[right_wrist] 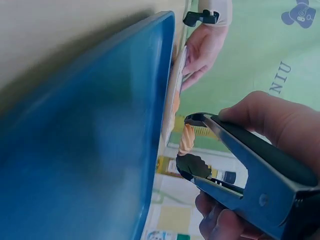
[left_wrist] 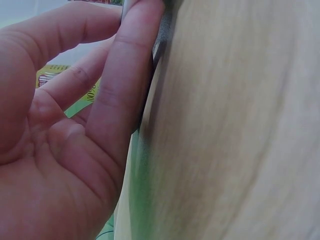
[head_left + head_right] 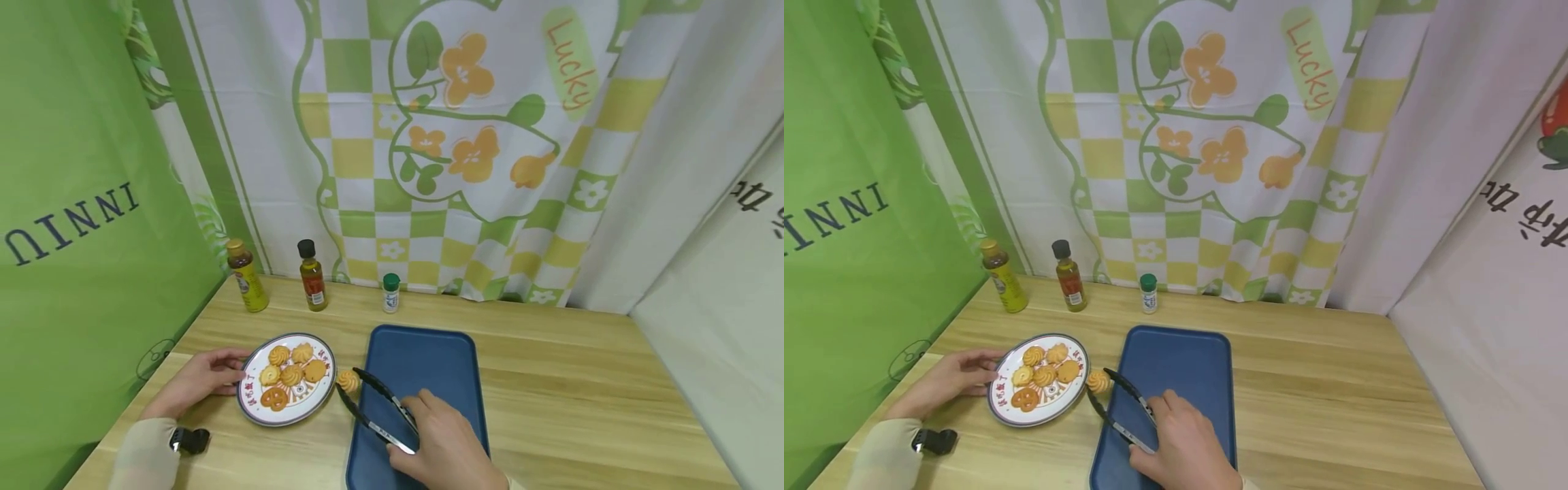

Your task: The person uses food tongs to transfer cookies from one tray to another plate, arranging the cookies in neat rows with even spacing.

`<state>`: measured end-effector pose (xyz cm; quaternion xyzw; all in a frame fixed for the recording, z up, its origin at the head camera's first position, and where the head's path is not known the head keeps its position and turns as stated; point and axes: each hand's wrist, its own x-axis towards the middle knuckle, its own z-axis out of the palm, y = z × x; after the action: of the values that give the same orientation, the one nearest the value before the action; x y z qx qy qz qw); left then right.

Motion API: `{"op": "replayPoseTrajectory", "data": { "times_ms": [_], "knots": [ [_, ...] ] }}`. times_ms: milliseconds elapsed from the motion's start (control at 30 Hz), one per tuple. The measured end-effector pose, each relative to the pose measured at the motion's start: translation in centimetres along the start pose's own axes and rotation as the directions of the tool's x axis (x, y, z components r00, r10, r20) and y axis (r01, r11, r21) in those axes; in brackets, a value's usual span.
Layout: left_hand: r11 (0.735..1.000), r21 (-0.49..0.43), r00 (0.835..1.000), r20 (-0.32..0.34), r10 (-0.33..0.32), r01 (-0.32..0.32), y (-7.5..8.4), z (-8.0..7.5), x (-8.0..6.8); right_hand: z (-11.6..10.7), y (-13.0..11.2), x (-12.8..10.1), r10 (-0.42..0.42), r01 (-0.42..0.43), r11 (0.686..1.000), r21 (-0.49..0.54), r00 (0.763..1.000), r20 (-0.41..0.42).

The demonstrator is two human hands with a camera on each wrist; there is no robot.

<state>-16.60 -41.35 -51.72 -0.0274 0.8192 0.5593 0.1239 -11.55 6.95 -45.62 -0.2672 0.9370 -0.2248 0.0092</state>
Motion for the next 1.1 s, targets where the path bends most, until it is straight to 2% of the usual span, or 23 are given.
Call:
{"op": "replayPoseTrajectory", "data": {
  "times_ms": [200,533,700,933,1100],
  "knots": [
    [1.000,0.017,1.000,0.002,0.012,-0.012,0.3,0.2,0.2,0.3,-0.9,1.0,-0.052,0.052,0.999,0.000,0.999,-0.009],
    [1.000,0.012,1.000,0.003,0.002,-0.002,0.4,0.3,-0.1,1.4,-2.8,3.0,-0.121,0.119,0.992,0.042,0.992,0.047],
    [1.000,0.017,1.000,-0.012,-0.004,0.004,0.1,0.4,-0.2,2.2,-3.7,3.9,-0.152,0.151,0.988,0.025,0.987,0.054],
    [1.000,0.025,1.000,-0.026,-0.009,0.009,0.0,0.5,-0.5,2.8,-4.3,4.3,-0.150,0.150,0.989,0.013,0.986,0.066],
    [1.000,0.022,1.000,-0.022,-0.007,0.007,0.3,0.5,-0.3,2.9,-4.3,4.1,-0.144,0.143,0.990,0.017,0.987,0.073]
  ]
}}
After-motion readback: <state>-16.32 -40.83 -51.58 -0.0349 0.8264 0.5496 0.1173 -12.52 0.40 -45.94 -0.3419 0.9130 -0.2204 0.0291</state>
